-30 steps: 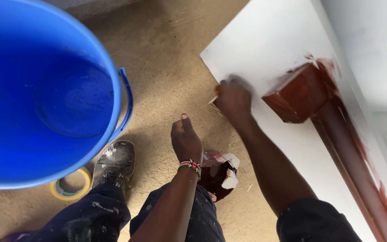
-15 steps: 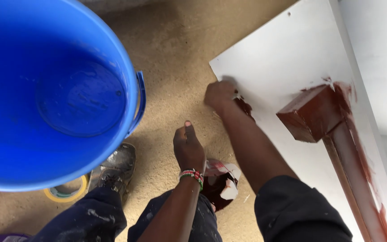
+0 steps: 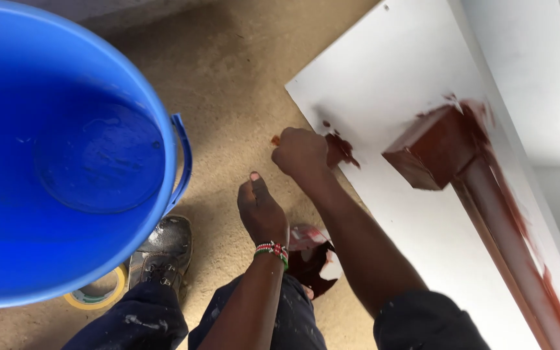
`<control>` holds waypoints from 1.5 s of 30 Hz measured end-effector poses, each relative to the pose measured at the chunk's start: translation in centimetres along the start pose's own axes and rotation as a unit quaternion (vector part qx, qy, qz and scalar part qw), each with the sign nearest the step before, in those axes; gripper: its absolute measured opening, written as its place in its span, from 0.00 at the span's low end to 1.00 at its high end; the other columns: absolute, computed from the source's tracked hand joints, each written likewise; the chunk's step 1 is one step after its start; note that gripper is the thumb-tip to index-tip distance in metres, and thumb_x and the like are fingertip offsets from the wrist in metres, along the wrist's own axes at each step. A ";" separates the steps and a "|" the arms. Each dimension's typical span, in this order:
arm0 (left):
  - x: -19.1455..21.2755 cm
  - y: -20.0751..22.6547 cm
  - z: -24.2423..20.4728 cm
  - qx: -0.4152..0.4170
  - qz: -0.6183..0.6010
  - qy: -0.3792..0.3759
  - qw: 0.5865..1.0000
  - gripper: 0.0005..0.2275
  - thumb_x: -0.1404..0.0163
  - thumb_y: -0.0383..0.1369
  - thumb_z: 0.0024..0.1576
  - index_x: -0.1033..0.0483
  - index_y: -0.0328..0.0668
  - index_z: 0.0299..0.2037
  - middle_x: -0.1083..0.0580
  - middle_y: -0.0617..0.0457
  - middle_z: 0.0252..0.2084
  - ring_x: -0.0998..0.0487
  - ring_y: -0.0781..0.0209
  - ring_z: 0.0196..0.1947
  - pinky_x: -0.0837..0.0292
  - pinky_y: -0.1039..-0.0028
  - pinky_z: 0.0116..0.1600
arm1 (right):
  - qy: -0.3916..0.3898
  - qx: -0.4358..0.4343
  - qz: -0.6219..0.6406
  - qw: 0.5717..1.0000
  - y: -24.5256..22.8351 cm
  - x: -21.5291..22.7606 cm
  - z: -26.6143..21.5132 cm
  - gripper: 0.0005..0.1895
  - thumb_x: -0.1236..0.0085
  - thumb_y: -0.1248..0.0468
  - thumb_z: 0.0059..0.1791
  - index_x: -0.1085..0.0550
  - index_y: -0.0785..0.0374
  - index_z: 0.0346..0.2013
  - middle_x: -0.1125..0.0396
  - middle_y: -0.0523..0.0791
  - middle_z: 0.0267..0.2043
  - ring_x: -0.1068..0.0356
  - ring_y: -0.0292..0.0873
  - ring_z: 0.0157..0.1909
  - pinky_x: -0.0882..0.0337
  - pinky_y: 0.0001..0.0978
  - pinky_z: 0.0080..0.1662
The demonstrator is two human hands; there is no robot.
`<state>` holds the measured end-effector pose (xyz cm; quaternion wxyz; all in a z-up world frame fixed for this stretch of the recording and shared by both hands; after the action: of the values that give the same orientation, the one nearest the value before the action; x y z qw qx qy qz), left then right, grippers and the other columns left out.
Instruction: The person uses a round sponge applicator to apply a dark brown stain to the edges and shelves of a white wooden cabinet. They repeatedly dip the sponge into a small container of stain on the floor and carefully apply it to the trim and interior surfaces of the furniture.
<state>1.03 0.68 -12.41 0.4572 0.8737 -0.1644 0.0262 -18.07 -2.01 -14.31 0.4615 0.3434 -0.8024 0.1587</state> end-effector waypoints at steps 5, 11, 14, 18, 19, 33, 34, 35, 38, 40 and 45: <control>-1.0 -0.3 -0.4 0.012 0.002 -0.015 1.000 0.27 0.56 0.55 0.80 0.20 0.35 0.47 0.22 0.36 0.44 0.19 0.33 0.55 0.26 0.47 0.67 | 0.097 -0.144 0.192 0.966 7.6 1.8 -9.3 0.19 0.45 0.54 0.62 0.15 0.64 0.55 0.19 0.55 0.48 0.16 0.65 0.59 0.18 0.65 0.61; -3.0 -1.0 -1.7 0.026 0.019 -0.031 0.999 0.27 0.57 0.56 0.79 0.20 0.39 0.45 0.21 0.41 0.40 0.18 0.39 0.53 0.25 0.51 0.66 | 0.163 -0.195 0.238 0.937 10.5 -0.5 -4.2 0.16 0.45 0.57 0.64 0.19 0.67 0.55 0.20 0.59 0.52 0.17 0.70 0.62 0.19 0.69 0.63; -3.6 -0.6 -2.9 0.023 0.021 -0.043 0.999 0.28 0.58 0.57 0.79 0.20 0.38 0.45 0.22 0.40 0.40 0.18 0.38 0.53 0.25 0.50 0.67 | 0.153 -0.161 0.209 0.952 11.1 -2.1 -0.7 0.14 0.43 0.58 0.63 0.19 0.64 0.56 0.20 0.57 0.54 0.16 0.67 0.62 0.17 0.65 0.63; -4.3 0.1 -4.5 0.018 0.008 -0.044 0.999 0.27 0.57 0.57 0.79 0.20 0.39 0.45 0.22 0.42 0.39 0.19 0.43 0.51 0.25 0.52 0.66 | 0.121 -0.090 0.154 0.976 13.3 -1.6 -4.6 0.13 0.41 0.59 0.60 0.19 0.61 0.56 0.22 0.53 0.53 0.17 0.64 0.62 0.16 0.65 0.61; -4.7 -0.2 -4.1 0.014 0.006 -0.045 0.999 0.27 0.57 0.57 0.79 0.20 0.39 0.45 0.22 0.42 0.39 0.19 0.43 0.51 0.25 0.52 0.66 | 0.125 -0.091 0.156 0.976 13.3 -1.9 -6.0 0.13 0.41 0.59 0.60 0.19 0.61 0.56 0.22 0.53 0.53 0.17 0.64 0.62 0.16 0.65 0.61; -2.6 -0.3 -5.7 -0.016 -0.011 -0.025 1.000 0.28 0.56 0.60 0.78 0.16 0.43 0.56 0.18 0.49 0.46 0.17 0.58 0.47 0.21 0.63 0.60 | 0.033 0.093 0.199 0.975 8.5 -7.3 -10.4 0.19 0.43 0.55 0.56 0.17 0.47 0.61 0.18 0.49 0.53 0.16 0.60 0.60 0.17 0.59 0.59; -2.2 -0.5 -6.2 -0.018 -0.009 -0.026 0.999 0.28 0.56 0.60 0.78 0.16 0.43 0.56 0.18 0.49 0.46 0.17 0.58 0.47 0.21 0.63 0.60 | 0.035 0.092 0.201 0.975 9.3 -6.4 -11.8 0.19 0.43 0.55 0.56 0.17 0.47 0.61 0.18 0.49 0.53 0.16 0.60 0.60 0.17 0.59 0.59; -1.9 -0.6 -6.1 -0.015 -0.016 -0.024 0.999 0.27 0.56 0.59 0.78 0.16 0.43 0.56 0.18 0.50 0.46 0.17 0.58 0.47 0.21 0.64 0.60 | 0.053 0.068 0.257 0.963 10.0 -5.2 -12.5 0.20 0.44 0.53 0.56 0.16 0.47 0.61 0.18 0.52 0.53 0.17 0.64 0.60 0.19 0.64 0.60; -1.0 0.0 -6.7 0.000 -0.024 -0.037 0.999 0.25 0.54 0.55 0.78 0.15 0.41 0.56 0.19 0.50 0.45 0.18 0.59 0.45 0.21 0.66 0.58 | 0.126 -0.001 0.307 0.943 14.1 -4.1 -12.1 0.19 0.44 0.51 0.59 0.17 0.47 0.63 0.19 0.52 0.53 0.18 0.64 0.62 0.20 0.66 0.63; -0.5 0.3 -7.4 0.011 -0.032 -0.052 0.998 0.24 0.52 0.54 0.77 0.15 0.39 0.55 0.20 0.49 0.44 0.19 0.59 0.44 0.22 0.66 0.56 | 0.187 -0.044 0.296 0.936 16.7 -5.5 -10.0 0.16 0.42 0.52 0.61 0.19 0.46 0.63 0.20 0.50 0.53 0.19 0.60 0.62 0.21 0.61 0.64; -0.5 2.2 -10.2 0.018 0.064 -0.128 0.990 0.26 0.52 0.57 0.76 0.15 0.40 0.46 0.23 0.52 0.36 0.22 0.59 0.38 0.25 0.67 0.49 | 0.062 -0.044 0.408 0.910 12.4 -5.4 -14.3 0.18 0.34 0.55 0.51 0.11 0.58 0.51 0.16 0.59 0.51 0.18 0.71 0.60 0.20 0.70 0.65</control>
<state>0.92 7.88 -4.82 0.4144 0.8654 -0.2766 -0.0536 -15.86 17.22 -10.62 0.4199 -0.0445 -0.8486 0.3188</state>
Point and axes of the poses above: each hand's wrist, its own z-axis towards the middle knuckle, its own x-axis out of the back of the hand, y = z × x, the point moved 4 cm from there along z, towards the middle knuckle
